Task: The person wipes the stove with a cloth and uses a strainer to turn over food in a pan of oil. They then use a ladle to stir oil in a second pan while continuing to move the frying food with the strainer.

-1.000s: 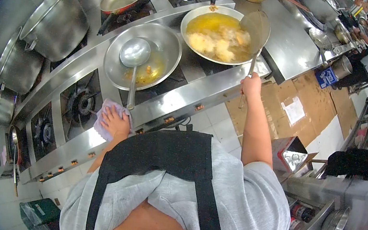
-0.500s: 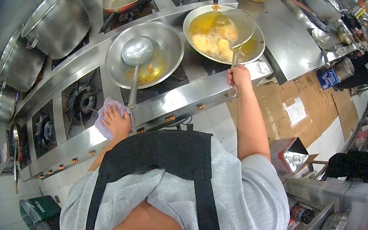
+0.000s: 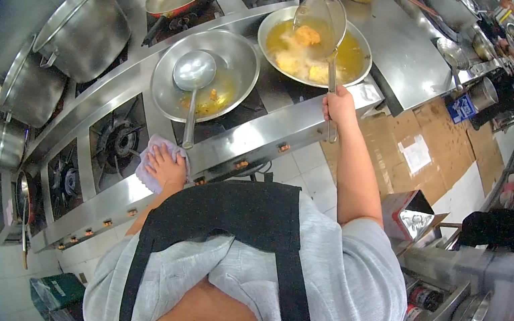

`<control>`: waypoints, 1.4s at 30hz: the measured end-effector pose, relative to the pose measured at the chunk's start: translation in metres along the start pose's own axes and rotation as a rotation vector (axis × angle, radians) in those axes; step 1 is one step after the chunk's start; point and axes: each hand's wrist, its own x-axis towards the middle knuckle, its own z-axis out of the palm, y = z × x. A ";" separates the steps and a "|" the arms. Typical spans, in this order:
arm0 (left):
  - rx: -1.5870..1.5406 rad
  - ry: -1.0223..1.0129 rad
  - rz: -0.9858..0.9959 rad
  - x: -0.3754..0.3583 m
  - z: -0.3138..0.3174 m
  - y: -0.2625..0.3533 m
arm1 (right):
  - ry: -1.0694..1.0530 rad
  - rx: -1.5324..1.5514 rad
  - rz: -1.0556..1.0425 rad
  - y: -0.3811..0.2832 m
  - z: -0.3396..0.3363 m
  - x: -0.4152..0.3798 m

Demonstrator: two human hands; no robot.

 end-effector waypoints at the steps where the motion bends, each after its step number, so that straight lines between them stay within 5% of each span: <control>1: -0.002 -0.003 -0.002 0.000 0.000 0.000 | 0.001 0.001 0.000 0.000 0.001 -0.002; 10: 0.007 -0.008 0.000 0.001 -0.001 0.000 | 0.092 -0.251 -0.095 -0.010 -0.004 -0.023; 15: -0.007 0.004 -0.006 0.000 -0.001 0.002 | 0.037 0.008 0.018 -0.015 -0.015 -0.037; 26: 0.004 -0.003 -0.003 0.001 0.001 0.000 | 0.113 0.002 -0.058 -0.012 -0.047 -0.041; 32: -0.004 -0.049 -0.005 0.000 -0.003 0.002 | 0.315 -0.378 -0.043 -0.003 -0.061 -0.027; 34: 0.010 -0.066 -0.010 0.000 -0.004 0.002 | 0.531 -0.790 -0.353 0.016 -0.063 -0.016; 42: 0.019 -0.051 -0.006 0.000 0.000 0.000 | 0.351 -0.558 -0.151 0.055 -0.060 0.006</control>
